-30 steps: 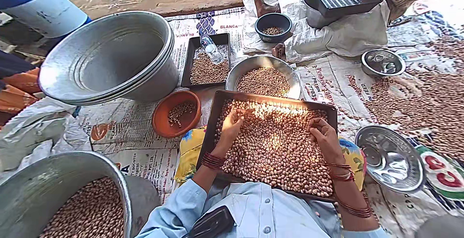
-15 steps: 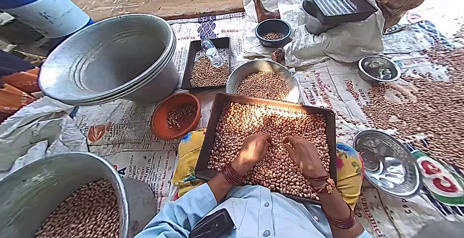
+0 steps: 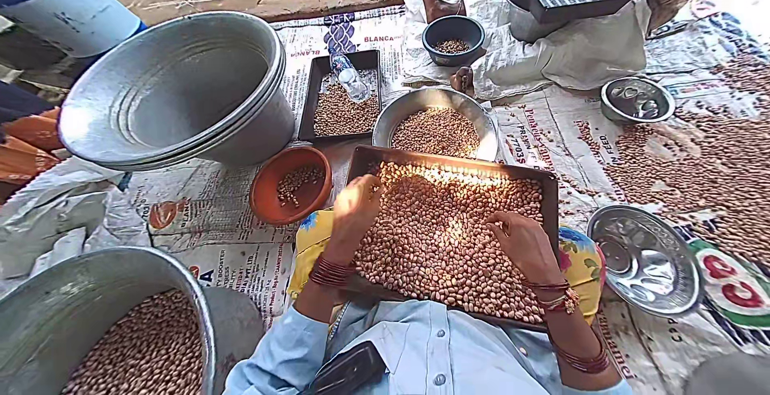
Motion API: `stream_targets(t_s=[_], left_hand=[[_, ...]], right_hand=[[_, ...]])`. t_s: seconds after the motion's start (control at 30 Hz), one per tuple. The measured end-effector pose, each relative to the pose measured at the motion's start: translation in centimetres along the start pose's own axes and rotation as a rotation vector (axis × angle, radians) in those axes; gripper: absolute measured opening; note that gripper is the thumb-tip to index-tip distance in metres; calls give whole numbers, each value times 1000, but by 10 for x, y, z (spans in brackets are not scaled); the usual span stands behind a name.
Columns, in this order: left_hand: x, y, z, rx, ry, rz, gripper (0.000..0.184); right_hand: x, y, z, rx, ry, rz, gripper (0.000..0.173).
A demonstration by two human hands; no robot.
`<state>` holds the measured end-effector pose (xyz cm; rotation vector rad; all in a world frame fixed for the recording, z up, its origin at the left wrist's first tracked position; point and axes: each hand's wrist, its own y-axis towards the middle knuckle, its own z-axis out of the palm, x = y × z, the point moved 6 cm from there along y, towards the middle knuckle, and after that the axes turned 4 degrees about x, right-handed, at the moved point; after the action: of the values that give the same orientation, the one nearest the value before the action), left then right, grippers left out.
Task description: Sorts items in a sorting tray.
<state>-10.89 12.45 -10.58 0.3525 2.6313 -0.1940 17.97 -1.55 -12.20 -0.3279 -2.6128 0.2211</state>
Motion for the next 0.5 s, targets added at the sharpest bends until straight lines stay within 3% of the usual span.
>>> stream_targets(t_s=[0.1,0.2,0.3,0.4,0.5], left_hand=[[54,6,-52,-299,102,-85,22],[63,3,-68,-346,97,-85,24],[25,-7,-33,-91,-25,22,19],[-21,-28,26,238,-114,260,20],[-47,-47,64,430,-100,398,19]], right_hand=[[1,0,2,36,-20,2,21],[12,0,12,90,-52,-26,22],[19,0,26,136,-106,-59,23],[20,1,33,110,-143,-59,23],[20,-1,33,129,-152,-41,24]])
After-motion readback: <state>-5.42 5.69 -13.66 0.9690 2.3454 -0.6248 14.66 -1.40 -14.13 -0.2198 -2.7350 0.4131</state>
